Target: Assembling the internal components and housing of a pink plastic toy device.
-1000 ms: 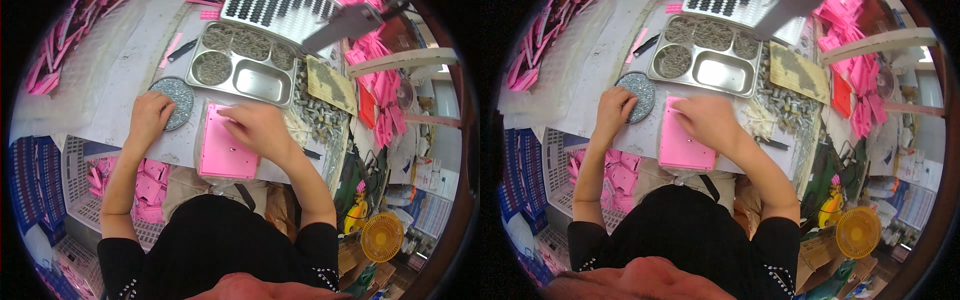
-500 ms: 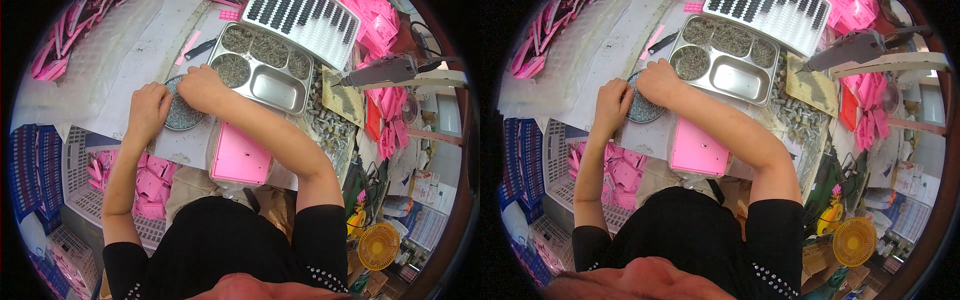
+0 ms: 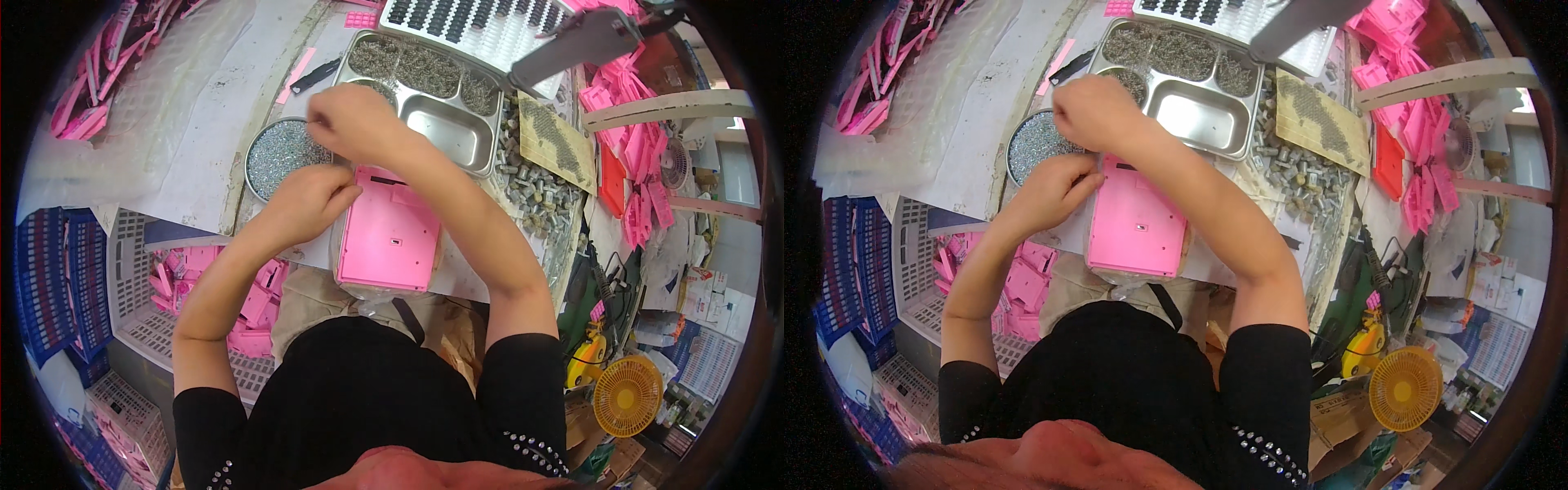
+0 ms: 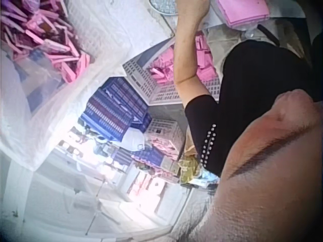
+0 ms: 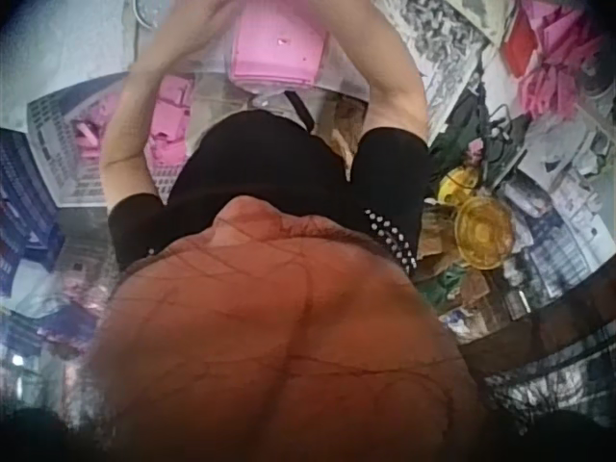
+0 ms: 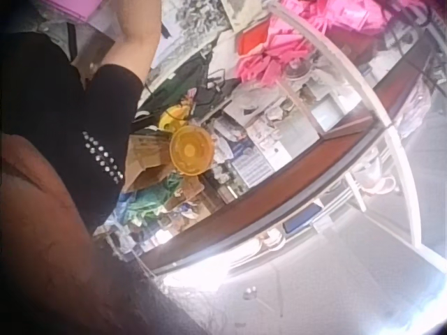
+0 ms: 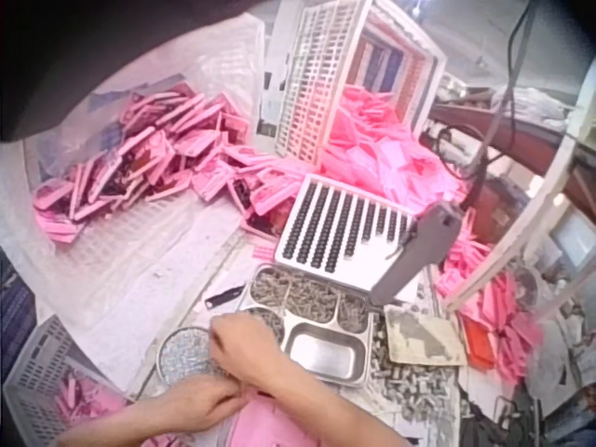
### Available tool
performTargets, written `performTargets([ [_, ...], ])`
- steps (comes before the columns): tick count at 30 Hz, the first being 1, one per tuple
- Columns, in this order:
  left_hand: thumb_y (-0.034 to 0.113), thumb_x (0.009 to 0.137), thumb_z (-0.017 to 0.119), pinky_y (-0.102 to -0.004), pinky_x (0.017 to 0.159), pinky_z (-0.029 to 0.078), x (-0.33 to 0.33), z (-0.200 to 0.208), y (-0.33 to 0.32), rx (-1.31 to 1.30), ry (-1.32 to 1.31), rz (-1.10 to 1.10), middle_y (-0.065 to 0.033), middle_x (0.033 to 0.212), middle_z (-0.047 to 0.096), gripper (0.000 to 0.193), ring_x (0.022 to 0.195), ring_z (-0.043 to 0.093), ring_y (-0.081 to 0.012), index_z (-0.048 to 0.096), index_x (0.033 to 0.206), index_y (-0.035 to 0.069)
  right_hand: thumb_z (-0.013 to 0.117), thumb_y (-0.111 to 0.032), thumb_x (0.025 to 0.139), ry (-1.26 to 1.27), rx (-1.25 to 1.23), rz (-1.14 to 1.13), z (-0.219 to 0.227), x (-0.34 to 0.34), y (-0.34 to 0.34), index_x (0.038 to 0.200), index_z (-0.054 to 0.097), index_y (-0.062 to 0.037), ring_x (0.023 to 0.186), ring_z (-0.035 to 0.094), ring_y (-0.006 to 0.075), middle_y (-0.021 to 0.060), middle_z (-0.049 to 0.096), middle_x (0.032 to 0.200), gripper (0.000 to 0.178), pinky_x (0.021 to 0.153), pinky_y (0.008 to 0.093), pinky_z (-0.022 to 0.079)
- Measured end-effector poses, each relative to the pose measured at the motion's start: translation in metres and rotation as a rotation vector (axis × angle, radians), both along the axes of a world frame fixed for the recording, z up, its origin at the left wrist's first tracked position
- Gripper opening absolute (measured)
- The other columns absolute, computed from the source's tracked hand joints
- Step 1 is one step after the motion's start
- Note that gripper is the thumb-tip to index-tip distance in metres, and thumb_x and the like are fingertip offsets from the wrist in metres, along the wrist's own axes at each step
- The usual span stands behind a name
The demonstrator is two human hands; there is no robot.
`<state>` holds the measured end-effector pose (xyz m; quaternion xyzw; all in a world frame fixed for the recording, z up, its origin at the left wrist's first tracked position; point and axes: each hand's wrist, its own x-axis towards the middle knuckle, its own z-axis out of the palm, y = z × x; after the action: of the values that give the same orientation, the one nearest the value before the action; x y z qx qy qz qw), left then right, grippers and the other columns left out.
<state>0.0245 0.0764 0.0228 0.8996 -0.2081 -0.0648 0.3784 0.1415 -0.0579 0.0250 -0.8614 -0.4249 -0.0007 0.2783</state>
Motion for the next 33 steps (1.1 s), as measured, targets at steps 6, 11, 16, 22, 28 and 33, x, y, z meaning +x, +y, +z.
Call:
performTargets([
  [6, 0.024, 0.097, 0.061, -0.0527, 0.072, 0.050, 0.012, -0.005, -0.011, 0.198, -0.039, -0.094, -0.0197, 0.082, 0.066, 0.025, 0.081, 0.065, -0.0424, 0.063, 0.086, 0.002, 0.070, -0.017, 0.088, 0.332, 0.245, -0.249, 0.031, -0.060, -0.128, 0.087, 0.067, -0.0036, 0.077, 0.061, 0.0282, 0.0102, 0.065, 0.079, 0.014, 0.072, 0.0394, 0.049],
  [11, 0.024, 0.097, 0.060, -0.0531, 0.072, 0.051, 0.010, 0.002, -0.017, 0.304, -0.086, -0.084, -0.0193, 0.083, 0.067, 0.025, 0.079, 0.065, -0.0423, 0.064, 0.086, 0.002, 0.072, -0.011, 0.091, 0.371, 0.167, -0.324, 0.016, -0.086, -0.183, 0.095, 0.069, -0.0002, 0.077, 0.062, 0.0144, 0.0049, 0.068, 0.087, 0.012, 0.072, 0.0296, 0.051],
  [16, 0.025, 0.098, 0.061, -0.0533, 0.072, 0.051, 0.010, -0.002, -0.017, 0.301, -0.080, -0.056, -0.0203, 0.082, 0.067, 0.026, 0.079, 0.065, -0.0427, 0.065, 0.086, 0.001, 0.072, -0.013, 0.093, 0.538, 0.296, -0.368, -0.002, -0.088, -0.187, 0.096, 0.070, -0.0011, 0.075, 0.058, 0.0098, 0.0008, 0.067, 0.085, 0.013, 0.070, 0.0270, 0.048],
  [22, 0.026, 0.097, 0.060, -0.0539, 0.072, 0.051, 0.009, 0.001, -0.017, 0.222, -0.035, -0.012, -0.0221, 0.081, 0.068, 0.030, 0.078, 0.066, -0.0437, 0.068, 0.084, 0.000, 0.073, -0.014, 0.091, 0.602, 0.260, -0.415, -0.011, -0.081, -0.183, 0.097, 0.071, -0.0022, 0.076, 0.059, 0.0122, 0.0022, 0.068, 0.085, 0.014, 0.070, 0.0291, 0.049],
  [28, 0.027, 0.095, 0.066, -0.0511, 0.063, 0.046, 0.015, -0.001, -0.012, 0.122, 0.113, -0.025, -0.0224, 0.072, 0.062, 0.035, 0.069, 0.062, -0.0426, 0.062, 0.077, -0.002, 0.073, -0.018, 0.086, 0.429, 0.121, -0.317, -0.005, -0.072, -0.173, 0.092, 0.072, -0.0055, 0.082, 0.064, 0.0268, 0.0104, 0.069, 0.085, 0.014, 0.074, 0.0388, 0.052],
  [33, 0.028, 0.094, 0.067, -0.0522, 0.067, 0.049, 0.012, 0.000, -0.013, 0.132, 0.049, -0.019, -0.0211, 0.075, 0.065, 0.034, 0.072, 0.064, -0.0421, 0.064, 0.077, -0.001, 0.075, -0.014, 0.087, 0.261, 0.035, -0.221, -0.004, -0.063, -0.170, 0.094, 0.074, -0.0038, 0.076, 0.062, 0.0169, 0.0051, 0.066, 0.083, 0.012, 0.070, 0.0310, 0.051],
])
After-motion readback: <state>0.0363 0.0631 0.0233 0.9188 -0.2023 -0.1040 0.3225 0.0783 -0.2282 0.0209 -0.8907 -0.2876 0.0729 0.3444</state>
